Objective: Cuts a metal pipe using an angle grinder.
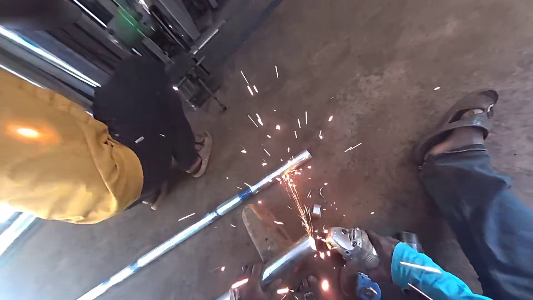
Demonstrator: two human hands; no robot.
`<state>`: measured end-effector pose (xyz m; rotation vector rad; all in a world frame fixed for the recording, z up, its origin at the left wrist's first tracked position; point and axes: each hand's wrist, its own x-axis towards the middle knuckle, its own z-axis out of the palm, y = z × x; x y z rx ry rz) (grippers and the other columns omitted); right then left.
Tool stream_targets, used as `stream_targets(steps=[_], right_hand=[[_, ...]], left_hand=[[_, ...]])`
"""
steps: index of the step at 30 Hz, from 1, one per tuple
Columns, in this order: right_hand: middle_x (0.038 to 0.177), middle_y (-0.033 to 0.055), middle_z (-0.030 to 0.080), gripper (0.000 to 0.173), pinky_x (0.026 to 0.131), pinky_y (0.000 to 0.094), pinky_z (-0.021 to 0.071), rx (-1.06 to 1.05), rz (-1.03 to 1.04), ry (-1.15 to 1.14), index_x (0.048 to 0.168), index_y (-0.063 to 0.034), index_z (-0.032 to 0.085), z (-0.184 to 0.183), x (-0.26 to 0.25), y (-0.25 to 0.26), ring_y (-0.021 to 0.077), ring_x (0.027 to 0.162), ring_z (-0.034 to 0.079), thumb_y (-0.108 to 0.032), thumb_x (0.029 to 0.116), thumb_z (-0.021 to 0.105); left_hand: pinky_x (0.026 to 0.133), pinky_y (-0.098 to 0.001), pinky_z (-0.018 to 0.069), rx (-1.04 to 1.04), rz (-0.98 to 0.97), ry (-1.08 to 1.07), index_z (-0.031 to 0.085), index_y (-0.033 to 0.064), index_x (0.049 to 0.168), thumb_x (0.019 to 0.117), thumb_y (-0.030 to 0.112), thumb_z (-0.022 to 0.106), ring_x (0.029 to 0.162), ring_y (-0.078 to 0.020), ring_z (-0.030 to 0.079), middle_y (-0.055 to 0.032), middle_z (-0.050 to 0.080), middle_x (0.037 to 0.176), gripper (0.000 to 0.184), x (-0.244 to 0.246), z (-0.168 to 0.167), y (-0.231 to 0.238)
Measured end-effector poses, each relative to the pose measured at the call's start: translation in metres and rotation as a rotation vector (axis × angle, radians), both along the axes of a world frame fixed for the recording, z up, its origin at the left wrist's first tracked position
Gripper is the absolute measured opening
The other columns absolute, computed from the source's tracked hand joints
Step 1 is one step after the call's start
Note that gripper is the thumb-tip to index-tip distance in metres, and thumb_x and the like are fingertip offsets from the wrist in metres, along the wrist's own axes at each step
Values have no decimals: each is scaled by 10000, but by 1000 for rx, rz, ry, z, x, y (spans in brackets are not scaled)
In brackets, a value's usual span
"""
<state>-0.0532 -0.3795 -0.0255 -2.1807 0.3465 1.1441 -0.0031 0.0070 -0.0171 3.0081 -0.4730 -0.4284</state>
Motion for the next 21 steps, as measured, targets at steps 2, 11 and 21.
stream_targets(steps=[2,11,21], right_hand=[[1258,212,681,1049,992,606,516,-22,5,10,1537,-129,395,1,3,-1,397,1170,663,-444,668,892],[1320,209,655,1092,1032,588,501,37,-17,-34,1552,-119,393,2,3,1,385,1214,641,-444,647,912],[1274,226,674,1121,1026,588,504,22,-196,-97,1537,-71,386,-9,-21,-12,392,1191,655,-398,610,926]], left_hand=[[888,-614,563,30,0,1,711,20,1216,793,633,752,1037,-428,713,-215,739,1121,746,2,4,-4],[827,-612,579,14,-22,-28,718,18,1177,792,653,751,978,-422,724,-206,743,1076,743,4,0,-1],[916,-608,552,90,119,425,542,44,1382,692,658,844,1051,-396,710,-206,718,1162,972,48,14,-3]])
